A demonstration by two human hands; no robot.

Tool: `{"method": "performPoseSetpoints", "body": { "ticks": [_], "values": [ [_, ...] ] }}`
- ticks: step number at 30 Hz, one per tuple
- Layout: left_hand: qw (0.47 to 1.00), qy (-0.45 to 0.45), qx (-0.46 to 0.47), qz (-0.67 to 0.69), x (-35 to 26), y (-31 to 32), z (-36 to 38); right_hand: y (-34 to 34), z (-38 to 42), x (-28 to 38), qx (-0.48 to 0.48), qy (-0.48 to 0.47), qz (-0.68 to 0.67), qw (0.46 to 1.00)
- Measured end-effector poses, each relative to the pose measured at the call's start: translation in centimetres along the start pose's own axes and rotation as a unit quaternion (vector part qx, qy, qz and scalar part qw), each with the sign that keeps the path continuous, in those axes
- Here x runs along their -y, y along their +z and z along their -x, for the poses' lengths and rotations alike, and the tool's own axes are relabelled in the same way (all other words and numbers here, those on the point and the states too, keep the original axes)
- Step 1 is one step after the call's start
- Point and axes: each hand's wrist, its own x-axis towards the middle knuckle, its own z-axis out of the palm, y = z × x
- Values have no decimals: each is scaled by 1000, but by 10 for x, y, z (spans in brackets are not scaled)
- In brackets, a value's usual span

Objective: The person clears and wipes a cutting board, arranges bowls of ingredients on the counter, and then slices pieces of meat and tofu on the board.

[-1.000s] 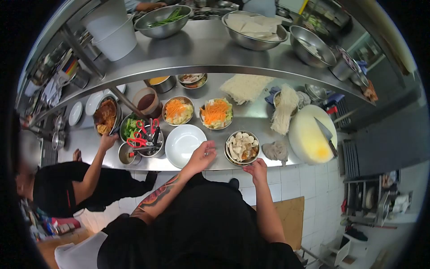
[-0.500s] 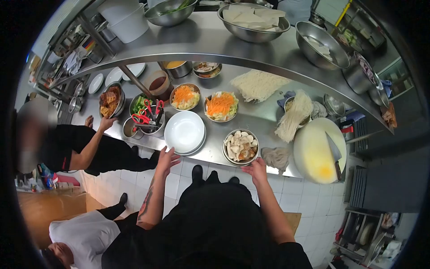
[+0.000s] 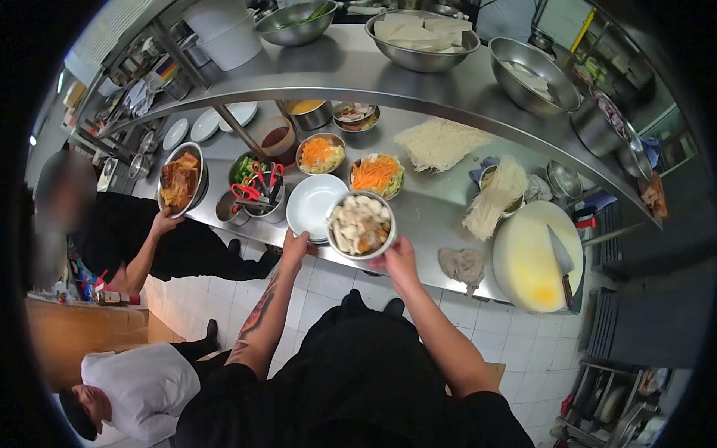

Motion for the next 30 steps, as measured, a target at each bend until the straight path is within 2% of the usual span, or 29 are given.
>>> {"method": "performPoseSetpoints", "body": {
  "ticks": [3, 4, 6, 11, 14, 17, 19, 20, 21, 23, 24, 25, 26, 27, 29, 30],
  "values": [
    [999, 30, -28, -18, -3, 4, -18, 52, -26, 2, 31, 10, -28, 999],
    [999, 32, -22, -19, -3, 5, -27, 70, -39, -3, 22, 21, -37, 999],
    [998, 20, -66, -9, 2, 5, -46, 102, -67, -22, 8, 31, -48, 998],
    [999, 1, -52, 14, 5, -4, -76, 165, -105, -43, -79, 2, -40, 996],
    [976, -19, -11, 218, 13, -8, -80, 181, -126, -62, -110, 5, -66, 992],
    [955, -29, 0, 295, 9, -11, -45, 185, -126, -67, -123, 20, -100, 987],
    [957, -46, 9, 286, -1, -25, 0, 182, -129, -77, -97, 40, -157, 982],
    [967, -31, 28, 252, -3, -36, 23, 176, -124, -83, -75, 49, -144, 986],
    [974, -15, 47, 219, -6, -46, 46, 174, -107, -74, -67, 50, -143, 986],
    [971, -20, 29, 235, -26, -75, 89, 172, -49, -29, -32, 61, -27, 997],
    [956, -21, 11, 294, -10, -97, 92, 166, -28, -17, -27, 62, -26, 997],
    [935, -19, -8, 354, 5, -117, 91, 159, -11, -5, -8, 17, -75, 997],
    [935, -16, -28, 354, 4, -125, 97, 151, 0, 10, 13, -27, -124, 992],
    [941, 1, -43, 336, -1, -127, 106, 142, 8, 26, 19, -27, -123, 992],
    [956, 23, -39, 291, -10, -121, 124, 119, 20, 59, 88, -170, -3, 981],
    [956, 22, -33, 289, -16, -109, 136, 109, 24, 77, 119, -120, 57, 984]
  ]
}}
